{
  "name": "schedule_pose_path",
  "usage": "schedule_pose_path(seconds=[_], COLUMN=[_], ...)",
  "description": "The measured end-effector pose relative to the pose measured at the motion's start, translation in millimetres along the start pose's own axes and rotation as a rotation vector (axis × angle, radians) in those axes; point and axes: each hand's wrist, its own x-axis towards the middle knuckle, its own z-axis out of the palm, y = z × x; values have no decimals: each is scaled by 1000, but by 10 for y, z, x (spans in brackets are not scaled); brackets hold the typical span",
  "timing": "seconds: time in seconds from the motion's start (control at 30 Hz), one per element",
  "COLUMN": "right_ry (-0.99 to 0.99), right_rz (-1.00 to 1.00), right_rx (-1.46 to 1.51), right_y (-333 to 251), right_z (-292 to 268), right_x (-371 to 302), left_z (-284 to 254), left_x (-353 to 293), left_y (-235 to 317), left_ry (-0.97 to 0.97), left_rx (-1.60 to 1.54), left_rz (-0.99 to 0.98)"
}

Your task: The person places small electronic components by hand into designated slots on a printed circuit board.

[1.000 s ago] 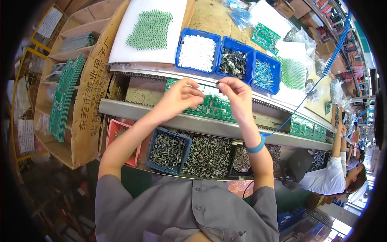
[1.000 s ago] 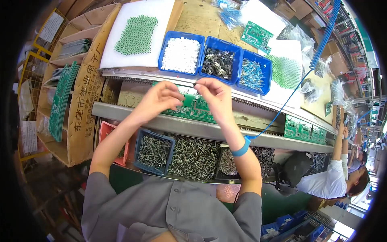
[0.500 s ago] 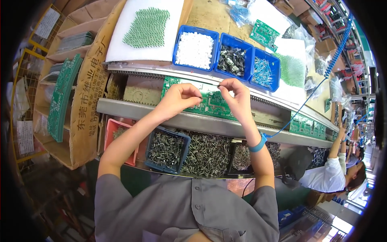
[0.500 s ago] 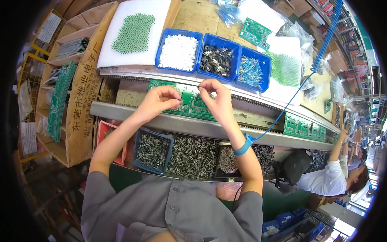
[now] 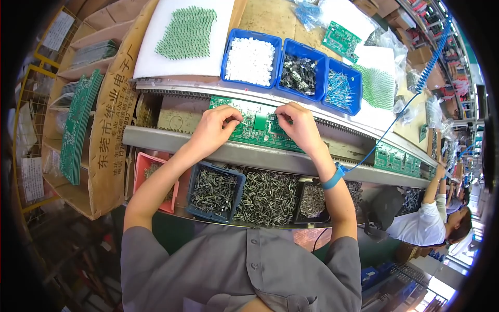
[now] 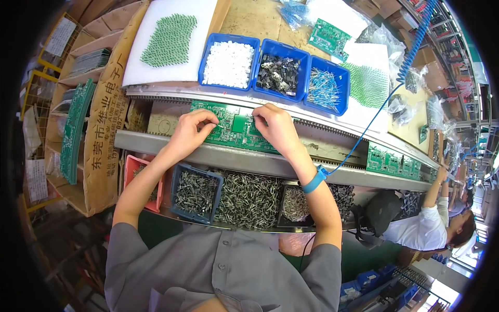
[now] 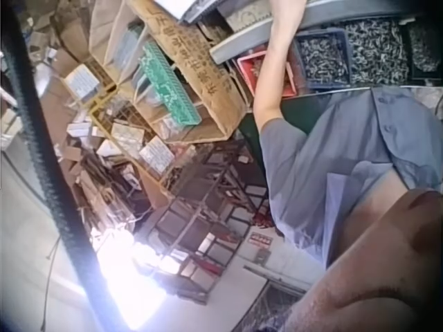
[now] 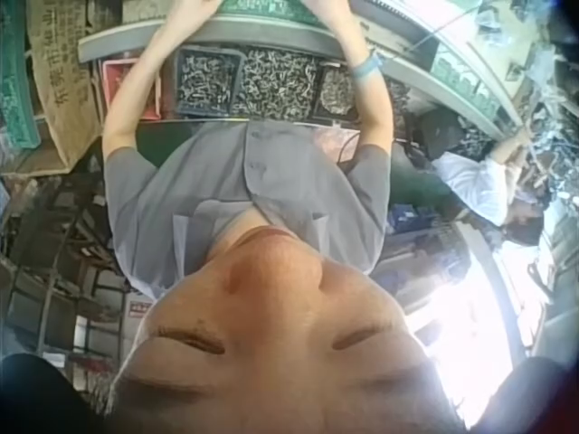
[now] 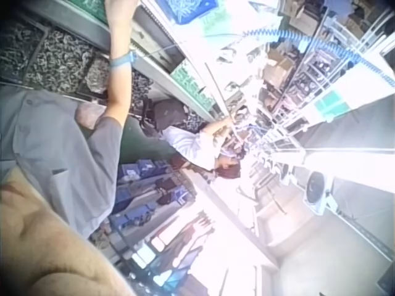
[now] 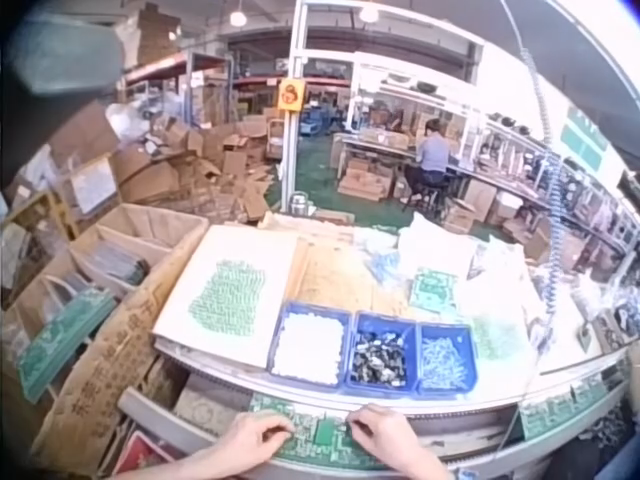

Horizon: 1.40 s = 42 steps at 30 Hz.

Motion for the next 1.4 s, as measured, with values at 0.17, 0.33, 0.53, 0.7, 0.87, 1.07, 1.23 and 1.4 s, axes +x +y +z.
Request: schedule_pose_path(seconds=[0.17, 0.33, 0.53, 0.7, 0.87, 1.07, 1.23, 1.4], right_ry=[-26, -38, -17, 81, 82, 104, 27, 77], right_rz=[-14, -37, -42, -79, -77, -47, -157, -72], right_rx=[-48, -95, -134, -121, -144, -115, -179, -74], right_y=[-26, -24, -24, -12, -35, -48, -27, -12], right_z=[-18, -7, 43, 112, 113, 124, 61, 94], right_x=[17, 23, 18, -3, -6, -10, 40, 5], left_z=[15, 18, 10, 7, 19, 11, 7, 16], left_x=[-16, -15, -16, -35, -51, -47, -44, -37], left_y=[-37, -55, -63, -72, -87, -79, -92, -96], left_ry=[22, 24, 30, 36, 66, 38, 41, 44], left_rx=[-5, 18, 64, 72, 30, 55, 54, 47], left_rz=[22, 17, 64, 68, 26, 37, 43, 46])
